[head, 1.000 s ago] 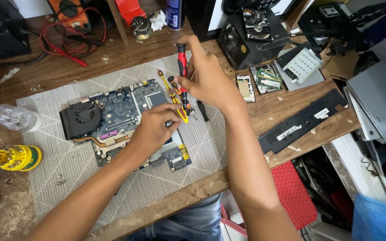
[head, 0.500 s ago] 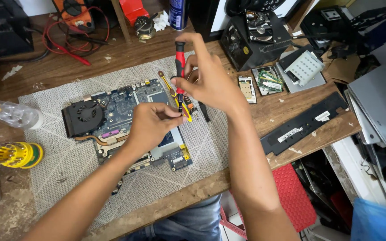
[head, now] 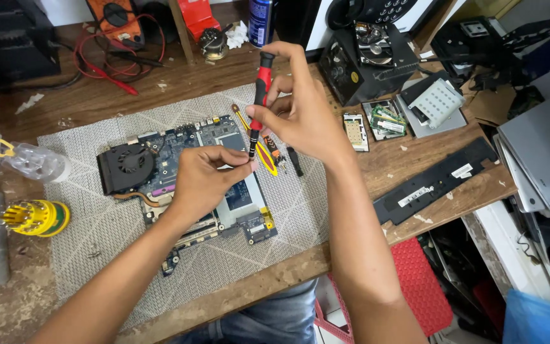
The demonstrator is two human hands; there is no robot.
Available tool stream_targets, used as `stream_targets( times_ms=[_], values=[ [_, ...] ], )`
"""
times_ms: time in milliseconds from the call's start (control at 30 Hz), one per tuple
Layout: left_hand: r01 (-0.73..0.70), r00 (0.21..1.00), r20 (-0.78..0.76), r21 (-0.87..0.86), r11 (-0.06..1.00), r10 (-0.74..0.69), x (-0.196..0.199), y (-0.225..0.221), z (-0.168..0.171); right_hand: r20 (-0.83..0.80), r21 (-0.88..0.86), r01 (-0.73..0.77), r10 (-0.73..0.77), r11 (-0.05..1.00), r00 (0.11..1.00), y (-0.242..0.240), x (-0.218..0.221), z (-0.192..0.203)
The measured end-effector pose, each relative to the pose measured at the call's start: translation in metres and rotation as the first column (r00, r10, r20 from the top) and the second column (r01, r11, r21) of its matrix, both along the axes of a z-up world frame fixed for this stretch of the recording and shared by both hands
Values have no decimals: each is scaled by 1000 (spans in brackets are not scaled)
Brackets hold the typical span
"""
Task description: Disassembling a laptop motherboard by removing screws and components using a screwdriver
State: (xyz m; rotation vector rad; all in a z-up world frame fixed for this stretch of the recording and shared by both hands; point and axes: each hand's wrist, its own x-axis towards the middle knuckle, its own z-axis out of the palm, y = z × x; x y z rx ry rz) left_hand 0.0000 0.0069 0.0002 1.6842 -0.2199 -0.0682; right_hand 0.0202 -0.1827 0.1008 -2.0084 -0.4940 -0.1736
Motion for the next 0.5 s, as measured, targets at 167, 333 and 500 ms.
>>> stream_targets(
  times_ms=[167,333,500],
  values=[
    [-25,1000,13,7,1000,24,0,3,-1,-3,38,12,-12,999,1000,3,0,-2],
    [-14,998,59,-50,999,17,-2,6,-2,-13,92,-31,32,995,999,3,1,-4],
    [6,994,112,-98,995,5,-3,9,-4,-116,273,-131,168,953,979,0,3,-7]
  ],
)
